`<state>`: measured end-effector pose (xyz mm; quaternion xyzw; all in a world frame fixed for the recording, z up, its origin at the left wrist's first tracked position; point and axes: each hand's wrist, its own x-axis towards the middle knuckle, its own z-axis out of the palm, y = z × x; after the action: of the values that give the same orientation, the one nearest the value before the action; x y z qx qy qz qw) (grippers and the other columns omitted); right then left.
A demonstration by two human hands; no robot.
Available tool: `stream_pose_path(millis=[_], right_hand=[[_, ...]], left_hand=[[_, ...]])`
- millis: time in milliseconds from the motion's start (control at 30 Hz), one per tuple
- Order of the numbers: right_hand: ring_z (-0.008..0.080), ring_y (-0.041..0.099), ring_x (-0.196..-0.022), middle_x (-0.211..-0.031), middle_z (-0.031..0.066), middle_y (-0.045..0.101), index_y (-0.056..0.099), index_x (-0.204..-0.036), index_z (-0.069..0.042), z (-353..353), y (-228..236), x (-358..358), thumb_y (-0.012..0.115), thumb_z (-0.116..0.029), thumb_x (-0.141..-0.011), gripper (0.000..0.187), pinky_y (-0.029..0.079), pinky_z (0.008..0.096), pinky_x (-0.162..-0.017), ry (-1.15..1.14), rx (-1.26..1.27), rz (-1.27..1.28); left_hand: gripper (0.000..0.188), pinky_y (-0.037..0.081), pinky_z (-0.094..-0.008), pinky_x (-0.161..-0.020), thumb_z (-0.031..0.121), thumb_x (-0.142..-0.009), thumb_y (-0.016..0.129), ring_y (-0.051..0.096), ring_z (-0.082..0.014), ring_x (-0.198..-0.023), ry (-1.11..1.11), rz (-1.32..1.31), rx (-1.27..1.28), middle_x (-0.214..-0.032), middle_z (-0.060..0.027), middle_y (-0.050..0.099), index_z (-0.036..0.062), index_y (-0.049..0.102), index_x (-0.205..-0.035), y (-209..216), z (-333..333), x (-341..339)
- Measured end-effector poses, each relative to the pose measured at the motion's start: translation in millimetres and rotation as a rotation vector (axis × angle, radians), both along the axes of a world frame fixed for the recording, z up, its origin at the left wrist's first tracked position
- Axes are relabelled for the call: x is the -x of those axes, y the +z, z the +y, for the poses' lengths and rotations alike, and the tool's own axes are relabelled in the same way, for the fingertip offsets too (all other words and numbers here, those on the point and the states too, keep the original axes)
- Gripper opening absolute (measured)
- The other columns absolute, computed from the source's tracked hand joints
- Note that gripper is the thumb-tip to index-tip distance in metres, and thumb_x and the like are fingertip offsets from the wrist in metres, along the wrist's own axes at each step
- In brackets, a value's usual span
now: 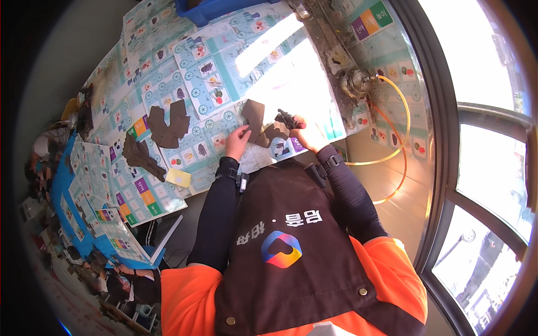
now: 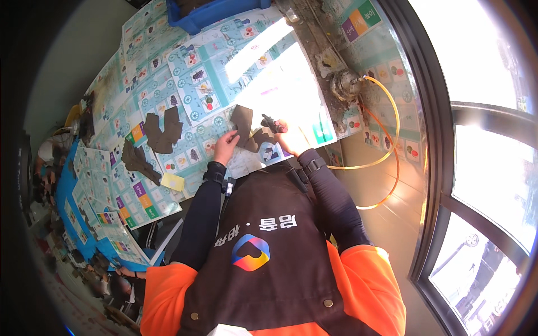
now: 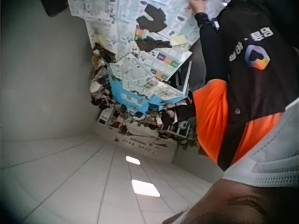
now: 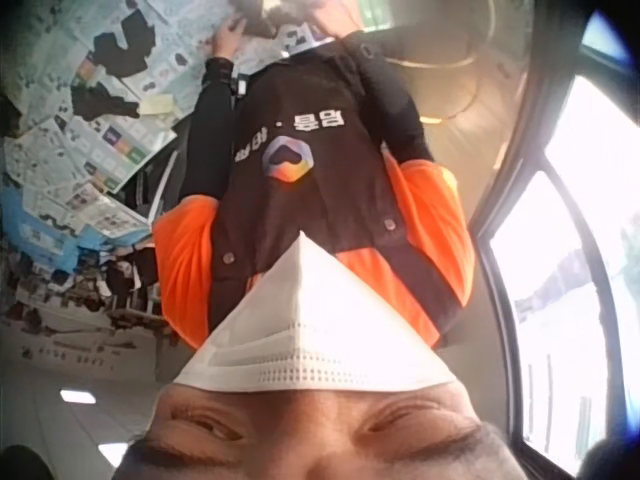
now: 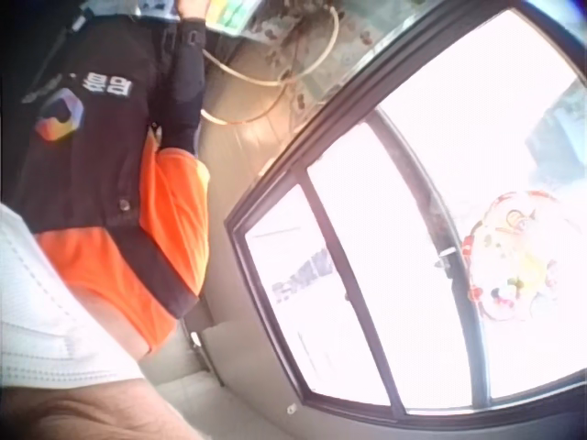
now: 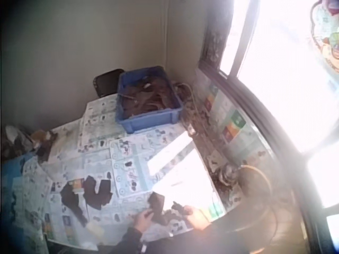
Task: The person is using an air-powered adhesive applicator gun to apply glue to shoe components.
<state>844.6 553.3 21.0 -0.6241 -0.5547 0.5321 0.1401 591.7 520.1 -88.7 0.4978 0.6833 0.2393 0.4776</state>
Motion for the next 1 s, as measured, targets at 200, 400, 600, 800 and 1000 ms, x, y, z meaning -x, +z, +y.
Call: stream_pose_path(millis=[200,400,600,800,1000], right_hand=[[0.0226,0.056,-0.067,-0.07,0.0119,0.057,0.058,-0.089,-0.008,14,5,19,0.049,-0.011,-0.076,0.016,0.043,0.0337,-0.064,-0.036,-0.036,-0.073],[0.0186,0.053,-0.066,-0.071,0.0101,0.057,0.059,-0.091,-0.007,25,-22,29,0.047,-0.005,-0.078,0.018,0.042,0.0314,-0.062,-0.067,-0.101,0.056],[0.0157,0.05,-0.06,-0.062,0.004,0.048,0.052,-0.081,-0.004,31,-13,36,0.051,-0.002,-0.071,0.011,0.041,0.0305,-0.054,-0.129,-0.075,0.137],[0.018,0.052,-0.064,-0.067,0.0084,0.054,0.057,-0.085,-0.004,24,-26,31,0.051,-0.006,-0.078,0.009,0.042,0.0311,-0.059,-0.009,-0.201,0.075],[0.0197,0.054,-0.064,-0.07,0.0118,0.057,0.06,-0.089,-0.005,28,-22,33,0.049,-0.004,-0.079,0.014,0.043,0.0321,-0.06,-0.073,-0.175,0.092]], left_hand=[[0.03,0.045,-0.0236,-0.07,0.02,-0.084,0.062,0.058,-0.0106,-0.076,0.089,-0.15,0.018,-0.086,-0.0075,0.066,0.0066,0.062,-0.11,-2,2,-1],[0.026,0.043,-0.021,-0.076,0.013,-0.085,0.06,0.056,-0.0073,-0.084,0.166,-0.456,0.079,-0.096,-0.002,0.064,0.0037,0.063,-0.109,-2,9,2],[0.027,0.043,-0.0211,-0.077,0.014,-0.084,0.061,0.056,-0.0078,-0.086,0.162,-0.414,0.105,-0.099,-0.0037,0.065,0.0037,0.063,-0.109,1,9,2],[0.03,0.039,-0.0217,-0.085,0.016,-0.087,0.058,0.053,-0.0087,-0.098,0.096,-0.414,0.169,-0.109,-0.0031,0.061,0.0039,0.06,-0.114,1,10,5],[0.03,0.039,-0.0219,-0.086,0.017,-0.087,0.057,0.052,-0.0091,-0.1,0.076,-0.411,0.176,-0.111,-0.0035,0.061,0.0039,0.06,-0.115,0,11,7]])
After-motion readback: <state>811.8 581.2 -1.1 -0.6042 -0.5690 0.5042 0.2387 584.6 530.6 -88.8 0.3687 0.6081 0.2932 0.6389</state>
